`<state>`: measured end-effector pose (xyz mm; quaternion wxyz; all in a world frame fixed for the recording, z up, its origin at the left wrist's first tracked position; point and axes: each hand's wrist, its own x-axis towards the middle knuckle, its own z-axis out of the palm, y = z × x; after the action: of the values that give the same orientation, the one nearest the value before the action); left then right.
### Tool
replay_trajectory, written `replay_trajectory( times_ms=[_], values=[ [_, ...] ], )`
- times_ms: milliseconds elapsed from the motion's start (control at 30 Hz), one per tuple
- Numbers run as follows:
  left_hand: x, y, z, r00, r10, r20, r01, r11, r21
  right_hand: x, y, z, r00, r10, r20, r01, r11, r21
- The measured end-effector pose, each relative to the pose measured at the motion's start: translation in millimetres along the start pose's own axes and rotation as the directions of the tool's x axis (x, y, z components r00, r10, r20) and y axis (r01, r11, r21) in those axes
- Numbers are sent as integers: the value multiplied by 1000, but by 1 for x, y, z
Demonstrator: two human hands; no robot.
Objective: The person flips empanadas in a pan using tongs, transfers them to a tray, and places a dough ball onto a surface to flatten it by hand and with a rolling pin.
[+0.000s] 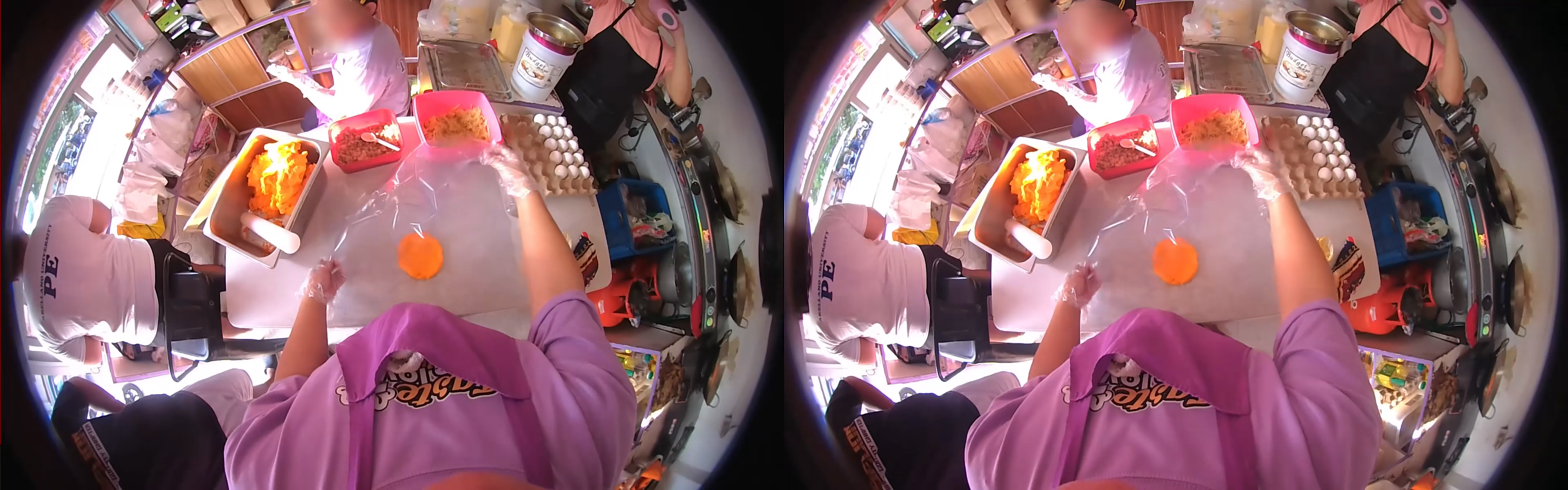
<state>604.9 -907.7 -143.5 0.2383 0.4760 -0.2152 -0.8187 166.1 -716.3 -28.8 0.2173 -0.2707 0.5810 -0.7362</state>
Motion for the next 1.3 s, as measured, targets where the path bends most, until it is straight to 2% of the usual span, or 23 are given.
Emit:
replay_trajectory(
  times_ms=[67,133,200,267,433,500,600,667,733,767,800,900,933,967,1000,1033,1067,1100,1133,1167,1233,1267,1300],
  values=[
    [-19,10,11,997,59,-48,-52,988,144,0,-20,-14,992,64,111,-64,998,-6],
    [-35,23,21,989,120,-88,-90,952,292,-13,-57,-13,1000,6,17,-5,998,-61],
    [-42,33,31,981,179,-80,-116,860,497,-31,-109,-7,996,37,83,-31,997,-76],
    [-37,38,32,977,211,32,-192,804,563,-45,-147,-8,998,-12,69,31,960,-277],
    [-23,41,48,905,375,203,-425,764,485,-53,-153,-28,991,-112,-69,90,960,-264],
    [-20,43,54,901,405,155,-413,692,592,-59,-136,-35,996,16,-83,-53,882,-469],
    [-7,33,41,891,439,120,-379,570,729,-63,-71,-47,950,254,-184,-303,896,-325],
    [1,30,42,853,518,73,-340,443,830,-67,-29,-41,893,302,-335,-377,907,-186],
    [14,25,33,868,496,10,-255,428,867,-62,29,-69,923,267,-277,-339,904,-259],
    [33,20,17,806,586,77,-270,249,930,-63,48,-71,929,216,-300,-318,880,-352],
    [35,19,17,738,656,157,-259,61,964,-65,57,-69,922,241,-302,-322,911,-257],
    [5,21,40,794,607,38,-239,254,937,-61,77,-65,899,229,-373,-376,838,-394],
    [-10,24,50,822,569,-27,-124,225,966,-63,81,-63,933,-141,-332,-201,561,-803],
    [-18,30,59,835,543,-88,-22,192,981,-57,81,-60,887,-450,-103,-70,91,-993],
    [-3,14,37,692,721,26,-117,76,990,-69,66,-41,881,-472,-25,28,106,-994],
    [-21,13,56,389,882,267,-161,-220,962,-76,40,-3,845,-532,50,134,121,-984],
    [-11,4,45,120,846,520,-363,-450,816,-90,30,18,854,-499,151,240,118,-963],
    [-18,-1,58,11,736,676,-503,-581,640,-100,22,44,992,-121,21,98,676,-730],
    [-18,-24,59,271,676,685,-589,-446,674,-115,13,62,897,-308,316,421,380,-824],
    [-16,-48,61,511,543,666,-629,-293,721,-125,24,71,831,-336,444,544,320,-776],
    [-77,-44,120,666,215,714,-453,-645,616,-137,63,76,821,-82,565,568,215,-795],
    [-78,-51,124,667,212,714,-454,-644,615,-139,70,80,811,71,580,564,163,-809],
    [-76,-55,127,748,84,658,-459,-652,604,-140,74,82,810,67,583,568,159,-807]
  ],
)
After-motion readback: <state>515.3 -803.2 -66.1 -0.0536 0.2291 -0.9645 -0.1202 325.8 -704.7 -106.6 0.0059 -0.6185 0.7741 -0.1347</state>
